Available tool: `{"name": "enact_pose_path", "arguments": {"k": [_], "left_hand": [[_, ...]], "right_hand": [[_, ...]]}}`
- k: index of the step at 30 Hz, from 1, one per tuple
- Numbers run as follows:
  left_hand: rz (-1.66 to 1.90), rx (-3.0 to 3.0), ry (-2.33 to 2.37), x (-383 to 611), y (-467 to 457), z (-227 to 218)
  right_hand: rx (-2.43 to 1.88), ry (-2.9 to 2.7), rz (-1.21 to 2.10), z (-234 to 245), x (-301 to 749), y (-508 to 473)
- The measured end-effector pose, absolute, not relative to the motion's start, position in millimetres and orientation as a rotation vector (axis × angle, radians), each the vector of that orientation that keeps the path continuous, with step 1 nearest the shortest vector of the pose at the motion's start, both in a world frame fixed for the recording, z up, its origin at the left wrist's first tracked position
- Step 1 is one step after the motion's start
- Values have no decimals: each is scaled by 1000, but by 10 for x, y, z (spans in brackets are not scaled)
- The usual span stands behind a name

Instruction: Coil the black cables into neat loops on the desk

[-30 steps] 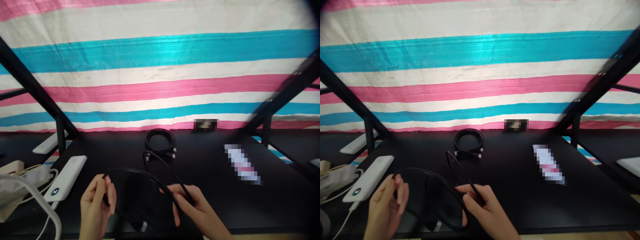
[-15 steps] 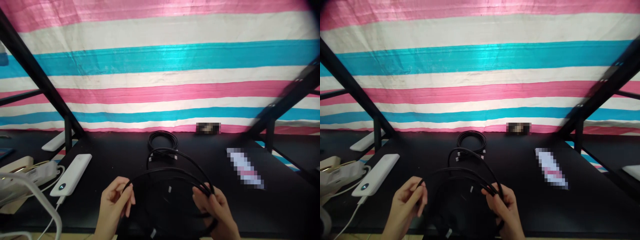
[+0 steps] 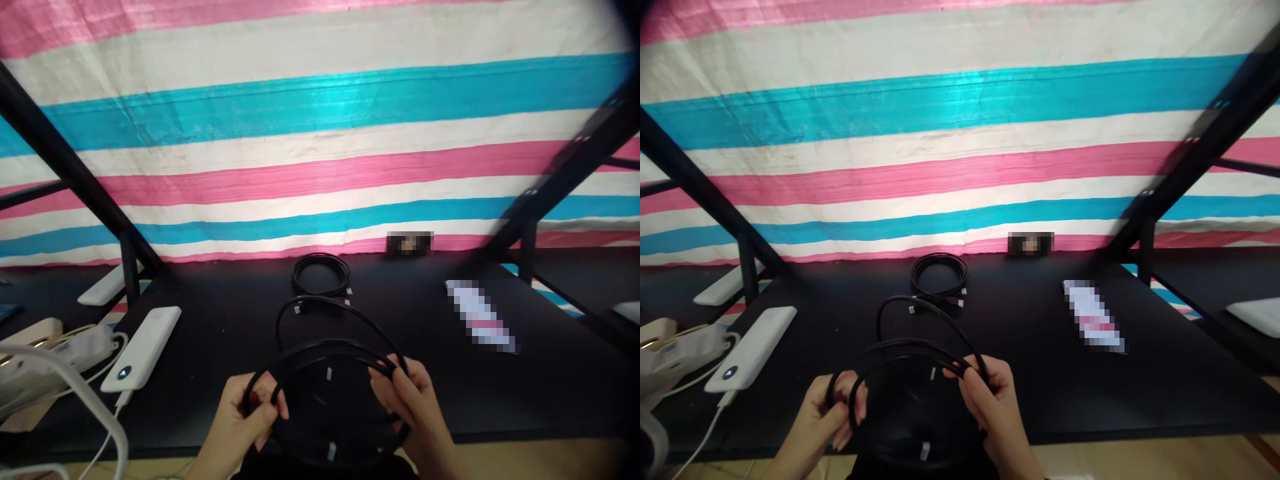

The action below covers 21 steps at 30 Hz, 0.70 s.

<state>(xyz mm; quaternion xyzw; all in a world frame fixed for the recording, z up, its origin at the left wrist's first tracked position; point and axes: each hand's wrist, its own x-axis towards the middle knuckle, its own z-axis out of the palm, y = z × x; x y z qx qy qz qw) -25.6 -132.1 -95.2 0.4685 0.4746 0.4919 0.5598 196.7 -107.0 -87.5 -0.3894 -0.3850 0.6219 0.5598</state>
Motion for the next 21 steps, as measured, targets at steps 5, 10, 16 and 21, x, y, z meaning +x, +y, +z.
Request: {"name": "enact_pose_path", "arguments": {"k": [5,10,16,21], "left_hand": [[1276,1008,1349,-183,-1285,-939],[1490,686,1379,-86,-1278,-1007],[1598,686,1405,-204,-1092,-977],[1636,773,1373,-230,-1043,-841]], "right_hand": [[-995,-794,1415,-1005,2019,-1078],[-994,-884,1425,-1073,2011,-1018],[-1069,-845,1508,-963,1966,-991],[-943,-914,1608,-746,1928,-966]]}}
